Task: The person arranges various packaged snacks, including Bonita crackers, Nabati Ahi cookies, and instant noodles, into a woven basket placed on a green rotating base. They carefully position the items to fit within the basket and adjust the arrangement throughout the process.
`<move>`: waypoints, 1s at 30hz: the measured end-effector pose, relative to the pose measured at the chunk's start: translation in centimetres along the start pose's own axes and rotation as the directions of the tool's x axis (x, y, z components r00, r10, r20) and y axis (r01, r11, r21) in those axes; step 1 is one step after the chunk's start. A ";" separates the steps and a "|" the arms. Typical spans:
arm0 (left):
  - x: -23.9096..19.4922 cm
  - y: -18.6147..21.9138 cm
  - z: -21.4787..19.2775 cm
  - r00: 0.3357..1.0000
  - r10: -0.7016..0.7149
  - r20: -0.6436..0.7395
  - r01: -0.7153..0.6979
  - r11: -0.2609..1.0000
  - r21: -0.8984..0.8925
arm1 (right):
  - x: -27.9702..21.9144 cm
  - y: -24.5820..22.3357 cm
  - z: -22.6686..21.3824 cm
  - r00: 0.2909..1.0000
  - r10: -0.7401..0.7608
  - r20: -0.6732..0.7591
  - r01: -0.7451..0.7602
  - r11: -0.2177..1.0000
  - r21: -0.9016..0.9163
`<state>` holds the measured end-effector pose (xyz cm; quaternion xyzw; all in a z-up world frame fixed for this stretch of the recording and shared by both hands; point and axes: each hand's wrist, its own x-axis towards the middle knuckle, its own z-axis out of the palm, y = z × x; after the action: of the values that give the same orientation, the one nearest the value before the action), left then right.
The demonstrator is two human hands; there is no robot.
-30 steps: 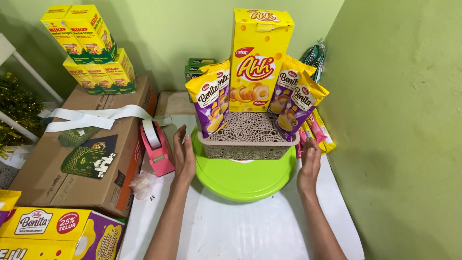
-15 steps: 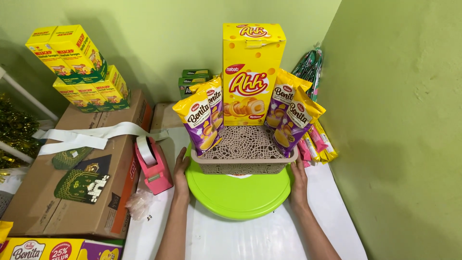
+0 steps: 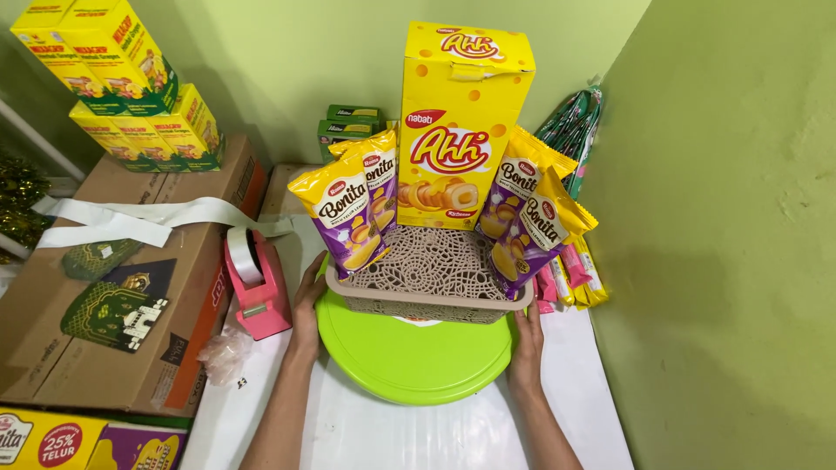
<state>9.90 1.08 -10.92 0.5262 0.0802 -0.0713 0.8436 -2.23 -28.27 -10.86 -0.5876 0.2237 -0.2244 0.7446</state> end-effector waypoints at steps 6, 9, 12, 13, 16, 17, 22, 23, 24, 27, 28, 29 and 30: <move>1.0 -2.6 -1.2 0.990 0.139 0.006 -0.137 0.980 -0.143 | 1.0 1.6 -0.8 0.987 -0.135 0.092 0.141 0.987 -0.070; 1.2 -3.0 -1.3 0.990 0.138 0.020 -0.134 0.980 -0.150 | 1.4 1.6 -1.0 0.981 -0.162 0.107 0.172 0.981 -0.088; 1.6 -4.0 -2.5 0.989 0.140 0.044 -0.132 0.980 -0.148 | 0.9 1.1 -0.9 0.980 -0.149 0.133 0.167 0.976 -0.140; 1.7 -4.0 -2.5 0.990 0.137 0.045 -0.129 0.981 -0.142 | 1.3 1.4 -1.1 0.981 -0.145 0.129 0.163 0.977 -0.137; 1.5 -4.1 -2.7 0.991 0.124 0.050 -0.114 0.980 -0.166 | 1.8 2.4 -1.8 0.977 -0.159 0.144 0.170 0.983 -0.068; 1.6 -4.2 -2.6 0.991 0.124 0.050 -0.114 0.979 -0.167 | 1.9 2.5 -1.9 0.974 -0.162 0.157 0.176 0.982 -0.073; 2.2 -4.4 -2.5 0.992 0.124 0.037 -0.117 0.979 -0.169 | 2.0 2.1 -1.7 0.970 -0.169 0.175 0.182 0.981 -0.065; 2.2 -4.6 -2.8 0.991 0.126 0.038 -0.118 0.979 -0.164 | 1.8 2.1 -1.7 0.968 -0.173 0.181 0.186 0.981 -0.058; 2.1 -4.8 -3.0 0.991 0.127 0.039 -0.120 0.980 -0.159 | 1.6 2.1 -1.6 0.966 -0.177 0.186 0.189 0.981 -0.052; 1.5 -4.2 -2.8 0.992 0.119 0.042 -0.111 0.981 -0.162 | 3.1 4.5 -3.2 0.970 -0.170 0.172 0.187 0.978 -0.088; 1.7 -4.3 -2.8 0.992 0.118 0.047 -0.109 0.980 -0.164 | 2.9 4.2 -3.0 0.971 -0.174 0.167 0.190 0.978 -0.089; 2.0 -4.4 -2.9 0.992 0.121 0.047 -0.112 0.980 -0.163 | 2.8 3.9 -2.8 0.972 -0.165 0.165 0.179 0.981 -0.073; 2.2 -4.5 -3.0 0.991 0.124 0.047 -0.115 0.980 -0.162 | 2.7 3.6 -2.6 0.974 -0.156 0.163 0.168 0.984 -0.057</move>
<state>10.94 1.75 -16.58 0.4587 0.0299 -0.0287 0.8876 -1.36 -31.16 -15.14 -0.6456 0.1232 -0.2292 0.7180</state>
